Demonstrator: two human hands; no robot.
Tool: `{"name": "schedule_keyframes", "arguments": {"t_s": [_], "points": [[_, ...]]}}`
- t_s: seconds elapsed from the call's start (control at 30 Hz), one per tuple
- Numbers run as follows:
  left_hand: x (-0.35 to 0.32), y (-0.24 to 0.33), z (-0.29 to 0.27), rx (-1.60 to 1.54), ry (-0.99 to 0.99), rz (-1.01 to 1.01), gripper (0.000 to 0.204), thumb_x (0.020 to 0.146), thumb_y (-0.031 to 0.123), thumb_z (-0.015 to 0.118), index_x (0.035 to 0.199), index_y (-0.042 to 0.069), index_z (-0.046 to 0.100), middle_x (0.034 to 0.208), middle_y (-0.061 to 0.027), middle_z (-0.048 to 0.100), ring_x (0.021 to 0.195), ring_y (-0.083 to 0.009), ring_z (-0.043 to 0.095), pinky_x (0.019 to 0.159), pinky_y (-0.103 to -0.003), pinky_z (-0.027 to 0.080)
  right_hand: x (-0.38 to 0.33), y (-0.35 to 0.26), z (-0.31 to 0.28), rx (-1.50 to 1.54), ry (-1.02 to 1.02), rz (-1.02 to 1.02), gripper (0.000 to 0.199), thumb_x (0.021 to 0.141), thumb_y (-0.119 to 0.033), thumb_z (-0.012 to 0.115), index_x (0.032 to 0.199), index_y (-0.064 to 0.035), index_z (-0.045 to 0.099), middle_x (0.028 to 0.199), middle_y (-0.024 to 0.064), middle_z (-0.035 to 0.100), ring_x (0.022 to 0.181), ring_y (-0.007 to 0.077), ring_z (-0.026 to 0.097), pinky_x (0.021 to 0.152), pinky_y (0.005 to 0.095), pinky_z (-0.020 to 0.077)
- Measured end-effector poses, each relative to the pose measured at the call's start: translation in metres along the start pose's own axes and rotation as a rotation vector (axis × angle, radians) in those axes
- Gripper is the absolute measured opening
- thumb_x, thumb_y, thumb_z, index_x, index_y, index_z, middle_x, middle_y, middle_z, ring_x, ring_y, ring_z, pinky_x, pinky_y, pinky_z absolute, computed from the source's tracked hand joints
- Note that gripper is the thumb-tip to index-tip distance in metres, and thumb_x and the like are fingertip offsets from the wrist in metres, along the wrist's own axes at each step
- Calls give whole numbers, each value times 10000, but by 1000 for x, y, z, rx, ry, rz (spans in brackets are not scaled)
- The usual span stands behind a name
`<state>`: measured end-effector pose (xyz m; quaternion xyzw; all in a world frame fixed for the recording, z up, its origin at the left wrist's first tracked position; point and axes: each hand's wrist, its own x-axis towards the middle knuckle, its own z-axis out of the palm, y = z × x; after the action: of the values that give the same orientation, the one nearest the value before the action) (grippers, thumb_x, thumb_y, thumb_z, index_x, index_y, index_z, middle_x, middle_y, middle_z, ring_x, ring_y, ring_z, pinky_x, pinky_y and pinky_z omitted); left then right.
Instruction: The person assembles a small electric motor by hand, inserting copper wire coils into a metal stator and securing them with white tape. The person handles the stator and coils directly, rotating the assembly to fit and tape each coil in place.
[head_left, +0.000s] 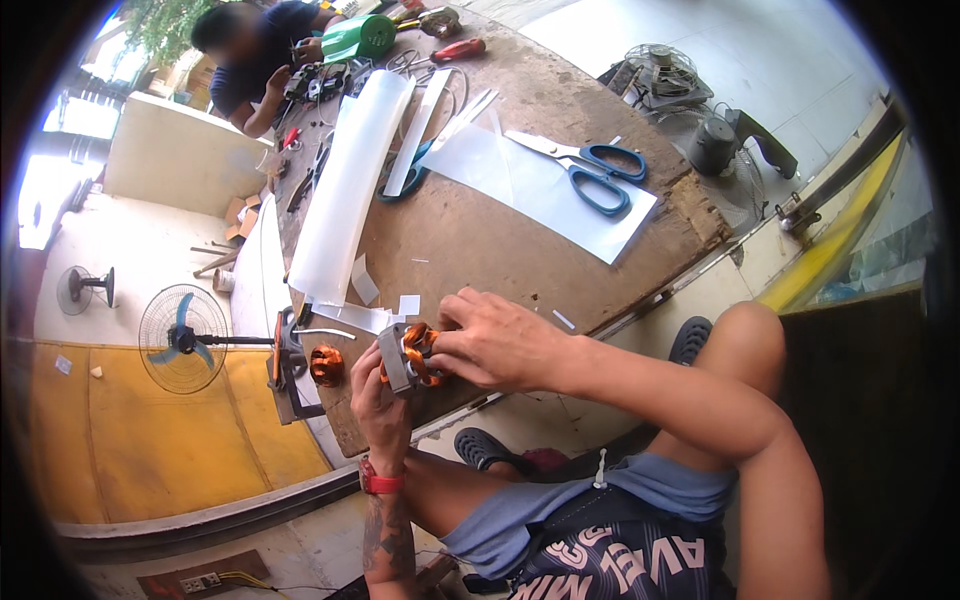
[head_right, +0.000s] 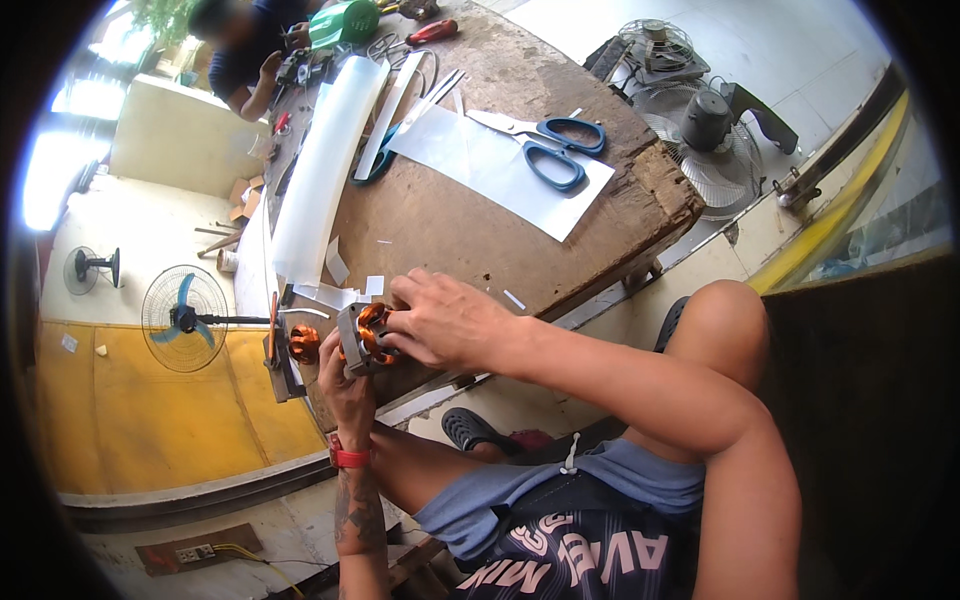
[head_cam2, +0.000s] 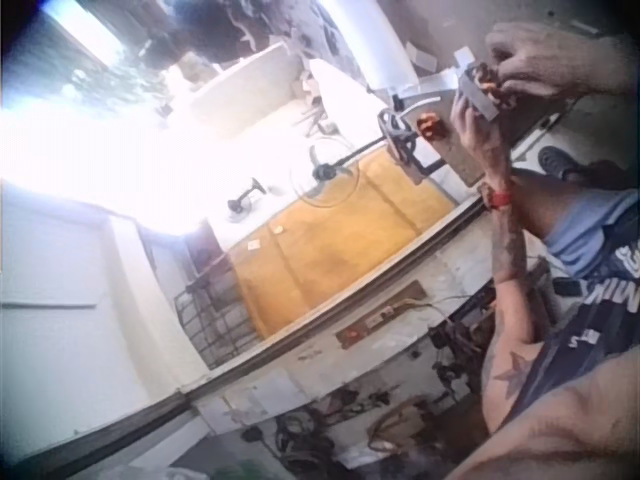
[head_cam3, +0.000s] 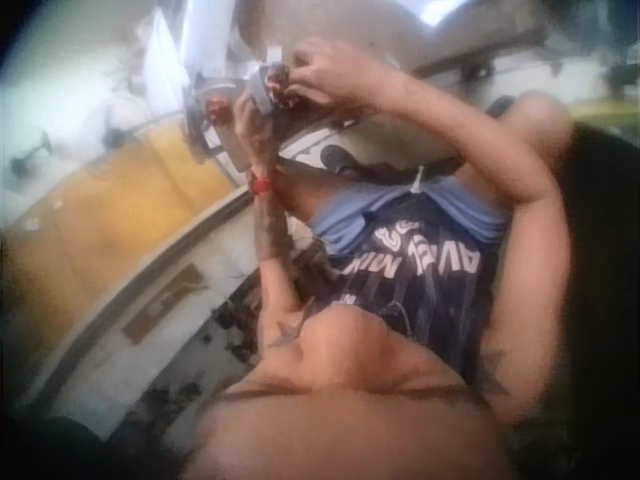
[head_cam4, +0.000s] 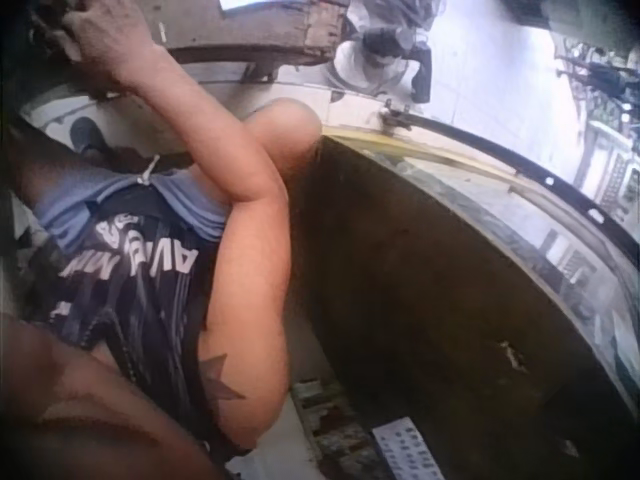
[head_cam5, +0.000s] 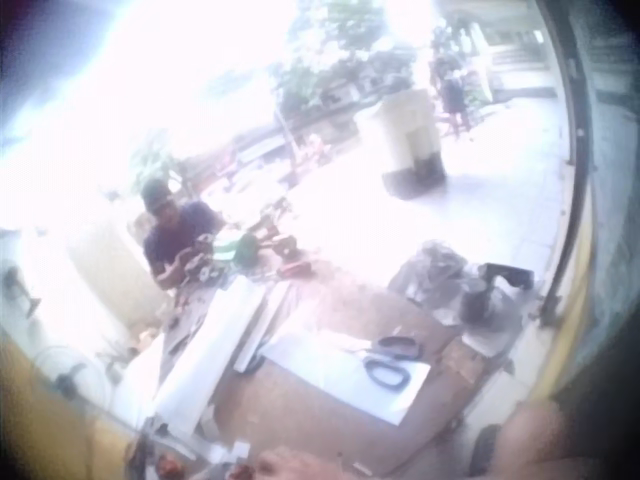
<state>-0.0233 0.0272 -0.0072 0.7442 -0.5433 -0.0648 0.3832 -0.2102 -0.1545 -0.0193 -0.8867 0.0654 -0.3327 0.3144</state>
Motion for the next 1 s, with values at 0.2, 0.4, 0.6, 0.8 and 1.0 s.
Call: {"name": "schedule_keyframes", "arguments": {"t_s": [0.2,0.4,0.6,0.8,1.0], "points": [[0,6,4,231,37,163,441,829,-54,704,1265,7,681,1316,-142,637,1249,-327,593,1066,-417,473,6,-1,8,-33,-17,1,184,912,-241,718,1000,-84,754,1119,97,627,1085,276,585,907,407,500],[0,9,3,281,20,204,427,838,-46,677,1262,3,675,1318,-165,644,1269,-374,593,1087,-452,467,6,-3,15,-120,29,-30,177,926,-162,641,1027,-65,749,1135,86,632,1107,257,587,958,391,502],[4,3,-8,270,-107,222,448,828,-60,672,1268,24,685,1347,-177,650,1343,-402,577,1121,-490,467,4,0,17,-87,68,-147,194,935,-129,595,1072,-59,713,1142,67,643,1061,235,591,987,375,509],[2,7,-10,358,-151,276,440,861,-70,628,1288,26,679,1371,-184,647,1427,-427,511,1152,-513,445,1,-4,11,-127,3,-104,198,917,-124,598,1070,-61,706,1118,69,641,1045,239,594,982,356,513],[-13,10,-6,443,-164,274,432,862,-62,620,1282,16,686,1387,-195,643,1461,-432,471,1183,-526,408,-6,9,-9,-320,-50,-199,209,953,-150,607,1091,-94,753,1165,65,645,1138,240,598,1020,390,490]]}}
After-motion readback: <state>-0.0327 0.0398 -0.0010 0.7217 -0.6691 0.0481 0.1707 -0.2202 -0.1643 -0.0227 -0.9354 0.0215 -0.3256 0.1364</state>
